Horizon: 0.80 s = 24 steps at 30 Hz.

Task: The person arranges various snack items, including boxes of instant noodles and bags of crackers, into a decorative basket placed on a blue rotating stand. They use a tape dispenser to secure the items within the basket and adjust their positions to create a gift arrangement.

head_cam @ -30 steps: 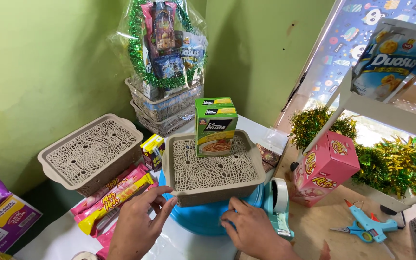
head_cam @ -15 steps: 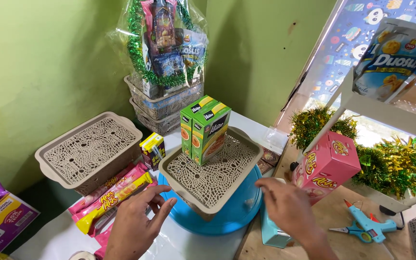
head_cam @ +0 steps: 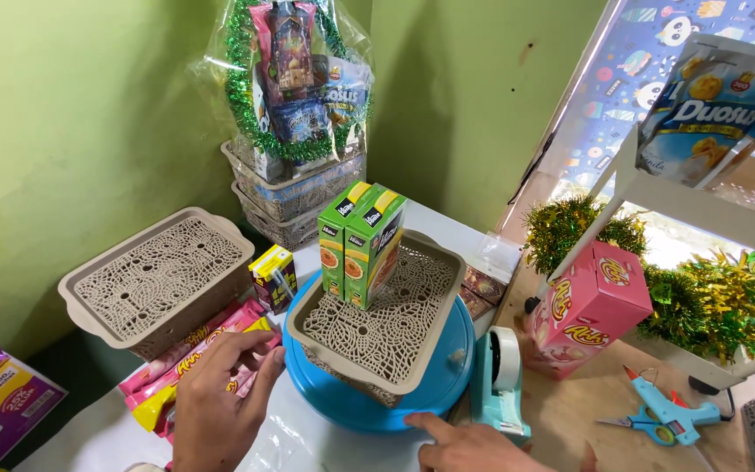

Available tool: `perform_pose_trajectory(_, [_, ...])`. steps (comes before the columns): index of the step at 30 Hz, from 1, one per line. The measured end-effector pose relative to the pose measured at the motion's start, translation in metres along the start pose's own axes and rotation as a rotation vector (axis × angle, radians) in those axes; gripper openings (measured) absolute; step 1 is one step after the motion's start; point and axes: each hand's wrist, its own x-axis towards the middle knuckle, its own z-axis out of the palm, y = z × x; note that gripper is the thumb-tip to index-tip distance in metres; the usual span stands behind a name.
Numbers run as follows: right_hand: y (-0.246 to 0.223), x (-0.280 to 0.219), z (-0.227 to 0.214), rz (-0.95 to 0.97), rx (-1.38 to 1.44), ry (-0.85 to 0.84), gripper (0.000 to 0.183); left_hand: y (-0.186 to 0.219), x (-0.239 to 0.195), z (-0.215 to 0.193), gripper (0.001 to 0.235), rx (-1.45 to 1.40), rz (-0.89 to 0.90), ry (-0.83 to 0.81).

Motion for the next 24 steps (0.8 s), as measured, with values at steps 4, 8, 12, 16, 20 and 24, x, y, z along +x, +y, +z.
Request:
perform_pose_trajectory(4, [0.013, 0.018, 0.015, 0.052, -0.073, 0.067, 0.025, -0.001, 0.001, -0.002, 0.021, -0.002, 0.029, -0.006])
perform_pose_trajectory(8, [0.020, 0.016, 0.007, 0.160, -0.133, 0.000, 0.026, 0.001, 0.001, -0.001, 0.021, -0.001, -0.005, -0.040])
perform_pose_trajectory(12, [0.037, 0.003, 0.011, 0.285, -0.235, 0.100, 0.069, -0.001, 0.001, 0.002, 0.019, -0.013, 0.020, -0.034])
perform_pose_trajectory(16, [0.015, -0.010, -0.010, 0.233, -0.108, 0.038, 0.037, -0.004, 0.001, 0.005, 0.021, 0.007, -0.020, -0.039])
perform_pose_trajectory(20, [-0.003, -0.001, -0.002, -0.141, -0.058, 0.127, 0.022, -0.004, 0.001, 0.006, 0.022, 0.009, -0.035, -0.050])
perform_pose_trajectory(24, [0.018, 0.017, 0.016, -0.102, -0.100, 0.088, 0.023, -0.004, 0.002, 0.003, 0.022, 0.011, -0.035, -0.041])
